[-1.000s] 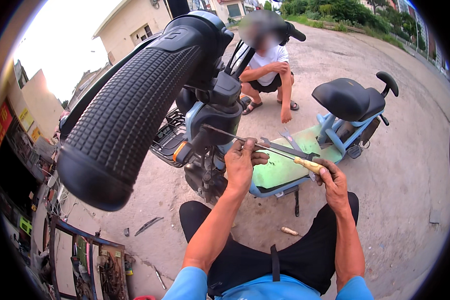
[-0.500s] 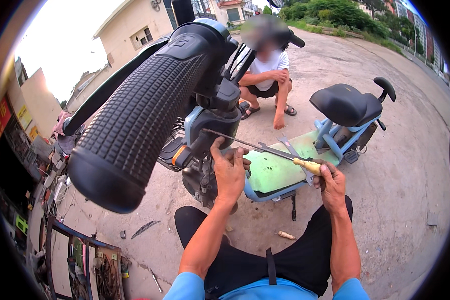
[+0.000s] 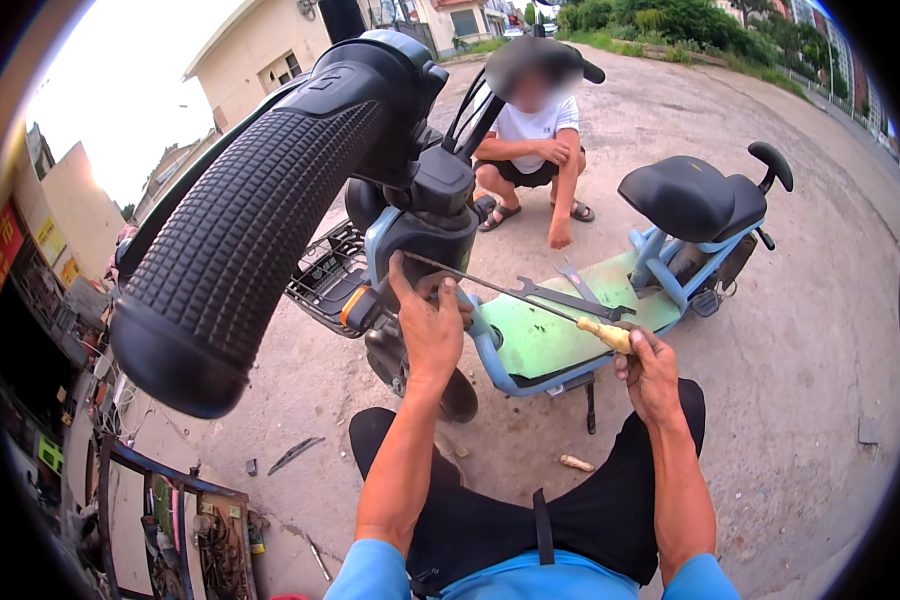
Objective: The person uses a screwdriver to work on the handlebar assembly of a light blue electric scooter. They repeatedly insert the tool into the central housing and turn it while holding the handlebars steady. Another person is visible in the background observing the repair.
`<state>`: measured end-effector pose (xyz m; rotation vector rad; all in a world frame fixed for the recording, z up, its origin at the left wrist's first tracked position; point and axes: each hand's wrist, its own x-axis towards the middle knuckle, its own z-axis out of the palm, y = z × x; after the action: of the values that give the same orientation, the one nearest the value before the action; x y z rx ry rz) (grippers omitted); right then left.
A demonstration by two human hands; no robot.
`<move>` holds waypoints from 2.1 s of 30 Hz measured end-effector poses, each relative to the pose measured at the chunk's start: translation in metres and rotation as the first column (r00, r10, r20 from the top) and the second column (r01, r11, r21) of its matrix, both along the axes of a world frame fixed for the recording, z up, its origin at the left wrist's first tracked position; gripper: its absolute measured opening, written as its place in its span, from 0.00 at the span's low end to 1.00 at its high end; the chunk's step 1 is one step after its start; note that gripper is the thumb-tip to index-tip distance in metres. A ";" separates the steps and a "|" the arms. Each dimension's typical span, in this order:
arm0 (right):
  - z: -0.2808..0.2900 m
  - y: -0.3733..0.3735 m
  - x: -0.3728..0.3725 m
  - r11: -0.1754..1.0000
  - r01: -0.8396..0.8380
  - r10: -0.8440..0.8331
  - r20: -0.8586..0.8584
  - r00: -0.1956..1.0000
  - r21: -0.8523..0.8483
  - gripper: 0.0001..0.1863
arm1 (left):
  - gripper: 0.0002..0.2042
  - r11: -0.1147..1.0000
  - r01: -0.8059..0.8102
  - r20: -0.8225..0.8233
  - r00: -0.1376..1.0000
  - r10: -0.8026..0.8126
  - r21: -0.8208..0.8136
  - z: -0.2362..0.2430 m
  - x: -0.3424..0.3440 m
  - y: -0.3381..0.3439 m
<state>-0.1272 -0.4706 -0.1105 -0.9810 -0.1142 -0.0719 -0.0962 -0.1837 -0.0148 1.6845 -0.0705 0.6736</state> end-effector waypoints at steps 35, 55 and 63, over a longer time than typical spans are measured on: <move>0.003 -0.007 0.014 0.996 -0.034 0.045 0.140 0.989 -0.080 0.18 | 0.34 0.999 0.020 0.046 0.999 -0.019 -0.025 -0.001 -0.001 0.003; 0.016 -0.002 0.011 0.990 0.065 -0.044 0.165 0.985 -0.123 0.15 | 0.17 0.983 -0.109 0.245 0.959 0.143 -0.150 -0.062 -0.010 0.165; 0.025 -0.008 -0.002 0.975 0.063 -0.025 0.171 0.985 -0.215 0.18 | 0.48 0.950 0.277 0.224 0.944 -0.241 -0.146 -0.011 0.069 0.167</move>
<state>-0.1296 -0.4789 -0.0852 -1.1982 -0.2594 -0.1862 -0.0274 -0.0172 -0.0253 1.4007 -0.3640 0.6308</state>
